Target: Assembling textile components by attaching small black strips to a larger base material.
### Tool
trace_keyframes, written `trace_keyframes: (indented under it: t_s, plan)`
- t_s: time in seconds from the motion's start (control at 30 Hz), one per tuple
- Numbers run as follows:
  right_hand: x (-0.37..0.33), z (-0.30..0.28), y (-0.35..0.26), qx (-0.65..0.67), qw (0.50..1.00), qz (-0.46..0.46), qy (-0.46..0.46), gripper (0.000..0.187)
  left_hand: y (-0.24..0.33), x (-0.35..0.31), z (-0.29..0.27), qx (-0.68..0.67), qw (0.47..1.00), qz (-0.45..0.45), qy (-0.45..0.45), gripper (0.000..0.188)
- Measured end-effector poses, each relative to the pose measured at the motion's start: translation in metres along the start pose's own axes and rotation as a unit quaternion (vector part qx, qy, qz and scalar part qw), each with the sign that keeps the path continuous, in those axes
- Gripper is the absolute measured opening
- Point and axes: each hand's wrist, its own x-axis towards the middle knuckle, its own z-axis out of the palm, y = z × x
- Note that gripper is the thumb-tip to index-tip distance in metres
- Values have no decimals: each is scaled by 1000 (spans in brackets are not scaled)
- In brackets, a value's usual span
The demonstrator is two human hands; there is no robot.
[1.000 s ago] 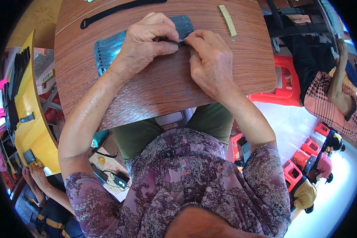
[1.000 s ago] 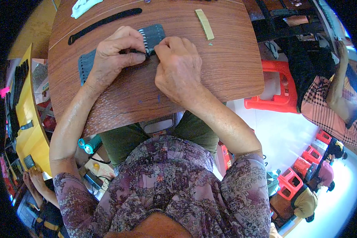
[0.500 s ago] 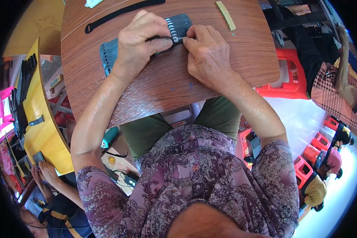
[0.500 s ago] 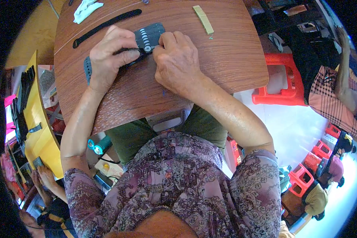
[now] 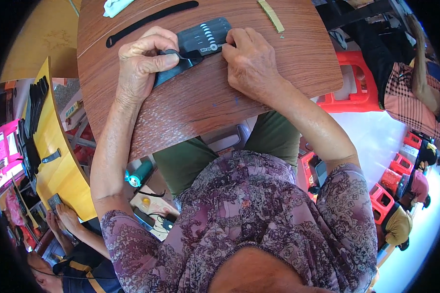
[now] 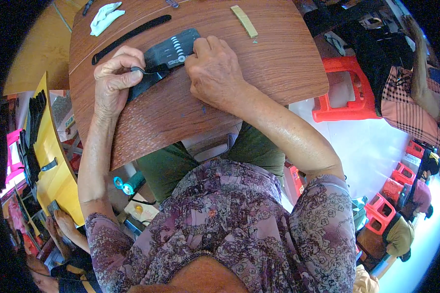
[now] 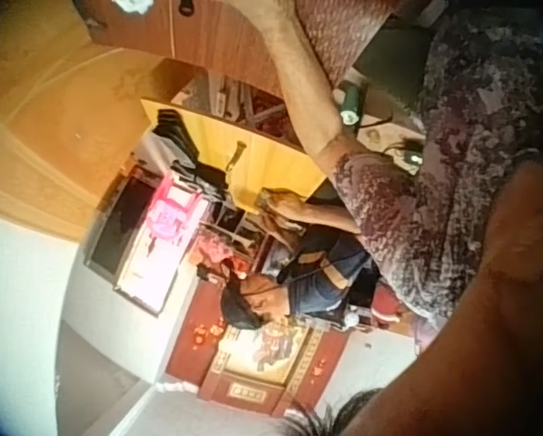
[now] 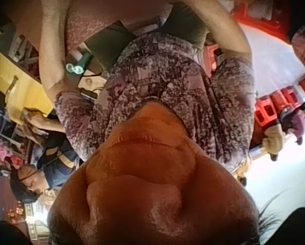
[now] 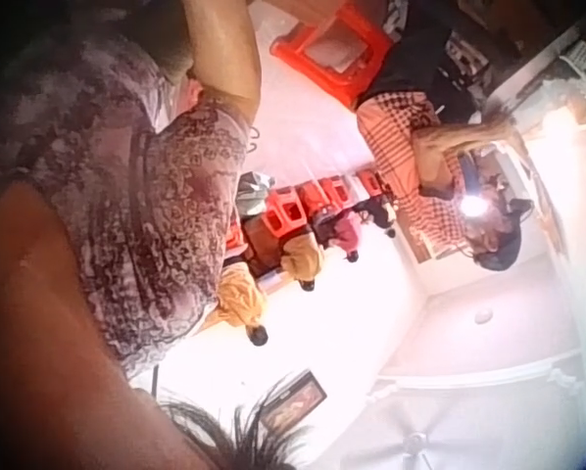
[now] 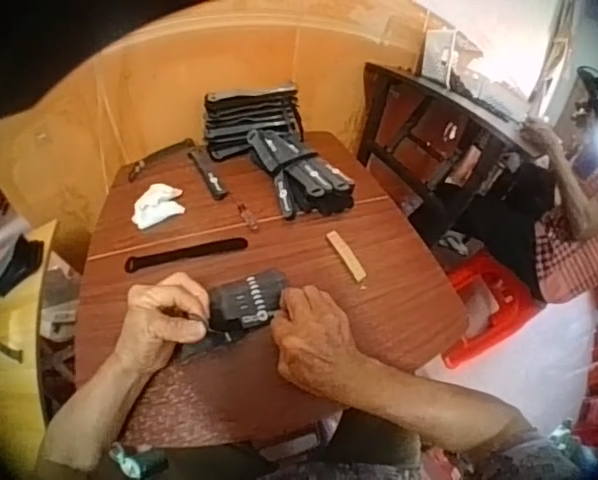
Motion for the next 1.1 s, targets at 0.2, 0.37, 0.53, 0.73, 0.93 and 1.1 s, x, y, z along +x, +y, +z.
trace_keyframes:
  t_s: [0.2, 0.37, 0.53, 0.73, 0.93, 1.1]
  plan:
    - [-2, 0, -4, -4, 1000, 8, 2, 10, -3, -24, -25, -54, 998, 16, 21, 22]
    - [-4, 1, -5, -12, 1000, 5, 8, 10, 6, -40, -33, -89, 995, 22, 43, 24]
    - [-6, 1, -9, -11, 1000, 10, 10, 14, 21, -47, -36, -57, 996, 43, 49, 24]
    - [-9, -2, -12, 13, 999, 28, 14, 14, 58, -22, 9, 83, 995, 45, 11, 17]
    - [-6, -18, -19, 91, 993, 77, -15, 33, 55, -1, 43, 218, 972, 50, -64, 15]
    - [-12, -21, -30, 104, 988, 114, -19, 39, 40, 1, 60, 213, 966, 22, -144, 16]
